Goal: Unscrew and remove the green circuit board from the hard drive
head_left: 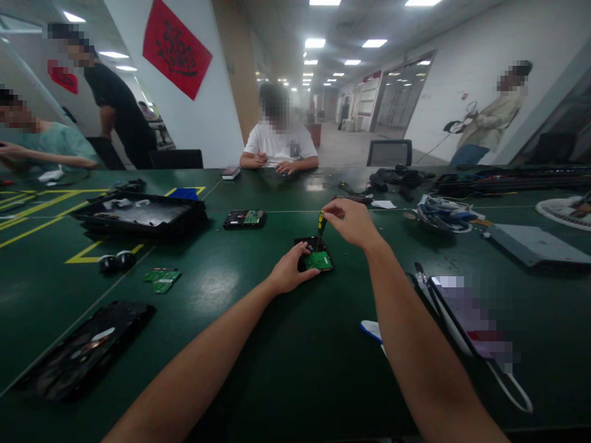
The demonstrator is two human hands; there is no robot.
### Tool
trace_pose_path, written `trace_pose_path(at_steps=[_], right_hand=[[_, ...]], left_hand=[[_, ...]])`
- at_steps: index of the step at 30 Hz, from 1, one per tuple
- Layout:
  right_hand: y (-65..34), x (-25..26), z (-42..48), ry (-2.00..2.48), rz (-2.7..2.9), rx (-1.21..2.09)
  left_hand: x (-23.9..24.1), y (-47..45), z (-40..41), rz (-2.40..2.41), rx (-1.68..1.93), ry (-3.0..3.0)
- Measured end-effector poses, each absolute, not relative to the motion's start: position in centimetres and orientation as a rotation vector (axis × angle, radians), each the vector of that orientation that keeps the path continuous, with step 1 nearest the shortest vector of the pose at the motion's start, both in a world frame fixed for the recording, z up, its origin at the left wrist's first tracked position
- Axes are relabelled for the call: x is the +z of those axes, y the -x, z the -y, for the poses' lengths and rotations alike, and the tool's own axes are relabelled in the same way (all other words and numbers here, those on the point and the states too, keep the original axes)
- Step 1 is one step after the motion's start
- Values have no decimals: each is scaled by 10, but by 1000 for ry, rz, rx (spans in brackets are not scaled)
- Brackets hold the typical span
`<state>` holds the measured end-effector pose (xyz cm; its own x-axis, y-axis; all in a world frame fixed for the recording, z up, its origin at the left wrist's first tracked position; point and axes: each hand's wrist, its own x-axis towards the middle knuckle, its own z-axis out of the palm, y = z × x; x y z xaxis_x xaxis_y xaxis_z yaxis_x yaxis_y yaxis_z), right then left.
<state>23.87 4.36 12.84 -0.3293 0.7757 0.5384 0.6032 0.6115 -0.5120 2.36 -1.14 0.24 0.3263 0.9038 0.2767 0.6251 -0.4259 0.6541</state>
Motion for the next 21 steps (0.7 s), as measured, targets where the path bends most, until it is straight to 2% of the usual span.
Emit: trace_pose_path(at_steps=[21], right_hand=[[-235,127,-40,1107,1965,316]], left_hand=[[4,-23,13,-1322,873,-2186]])
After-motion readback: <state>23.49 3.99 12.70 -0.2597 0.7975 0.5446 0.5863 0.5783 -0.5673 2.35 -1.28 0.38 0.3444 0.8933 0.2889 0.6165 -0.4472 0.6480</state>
